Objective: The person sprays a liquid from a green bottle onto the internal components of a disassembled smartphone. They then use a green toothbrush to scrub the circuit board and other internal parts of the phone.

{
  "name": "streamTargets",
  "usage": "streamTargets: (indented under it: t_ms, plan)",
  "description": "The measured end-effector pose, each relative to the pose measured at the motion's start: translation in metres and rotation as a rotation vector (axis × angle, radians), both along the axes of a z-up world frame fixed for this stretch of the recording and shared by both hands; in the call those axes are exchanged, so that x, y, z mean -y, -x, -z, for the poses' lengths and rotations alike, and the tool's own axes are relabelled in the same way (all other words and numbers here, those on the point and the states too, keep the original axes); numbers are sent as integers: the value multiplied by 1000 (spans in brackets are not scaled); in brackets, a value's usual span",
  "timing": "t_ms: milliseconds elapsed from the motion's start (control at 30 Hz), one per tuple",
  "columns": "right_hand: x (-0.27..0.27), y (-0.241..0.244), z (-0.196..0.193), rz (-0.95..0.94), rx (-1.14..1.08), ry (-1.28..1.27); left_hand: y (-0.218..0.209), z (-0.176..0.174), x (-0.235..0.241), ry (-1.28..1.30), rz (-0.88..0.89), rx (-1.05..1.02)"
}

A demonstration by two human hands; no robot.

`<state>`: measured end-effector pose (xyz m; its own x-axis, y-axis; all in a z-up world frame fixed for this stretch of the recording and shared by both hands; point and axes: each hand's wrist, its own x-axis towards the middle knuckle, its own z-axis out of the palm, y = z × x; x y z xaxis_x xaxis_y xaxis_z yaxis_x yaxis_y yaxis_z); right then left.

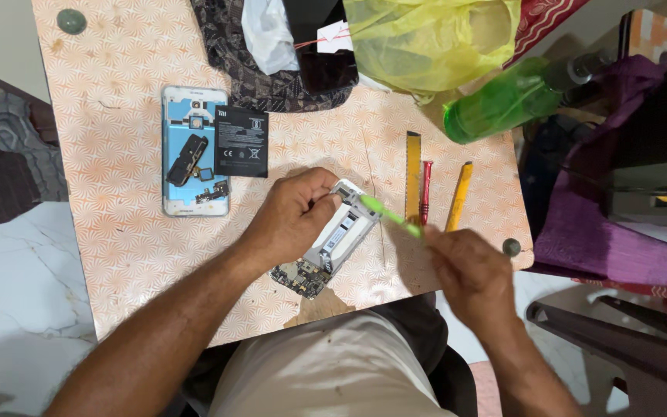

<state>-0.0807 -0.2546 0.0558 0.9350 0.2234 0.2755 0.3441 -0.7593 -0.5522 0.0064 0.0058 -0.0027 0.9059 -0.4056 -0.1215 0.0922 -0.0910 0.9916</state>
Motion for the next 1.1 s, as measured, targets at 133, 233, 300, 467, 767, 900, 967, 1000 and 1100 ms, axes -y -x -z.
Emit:
streamTargets:
  t_ms: [133, 233, 300, 467, 767, 900, 967, 1000, 1100]
  plan:
    - [4, 8, 3, 29, -2, 63, 0, 1, 1, -85, -2, 61]
    - [6, 8, 3, -22, 25, 58, 0, 1, 2, -39, -6, -64]
    - [6, 9, 2, -30, 24, 50, 0, 3, 2, -14, -8, -77]
    - [10, 12, 5, -59, 16, 56, 0, 8, 2, 68, -6, -57]
    - [-3, -8, 17, 203, -402, -651, -1, 7, 0, 174, 109, -111]
    - [-30, -34, 37, 24, -586, -677, -2, 5, -1, 192, 178, -96]
    - [-34, -37, 41, 50, -791, -850, 0, 7, -5, 252, 207, -141]
    - [-33, -37, 41, 75, -867, -953, -1, 9, -7, 301, 228, -184]
    - [-19, -35, 34, 129, -902, -1145, -7, 13, -12, 634, 210, -498]
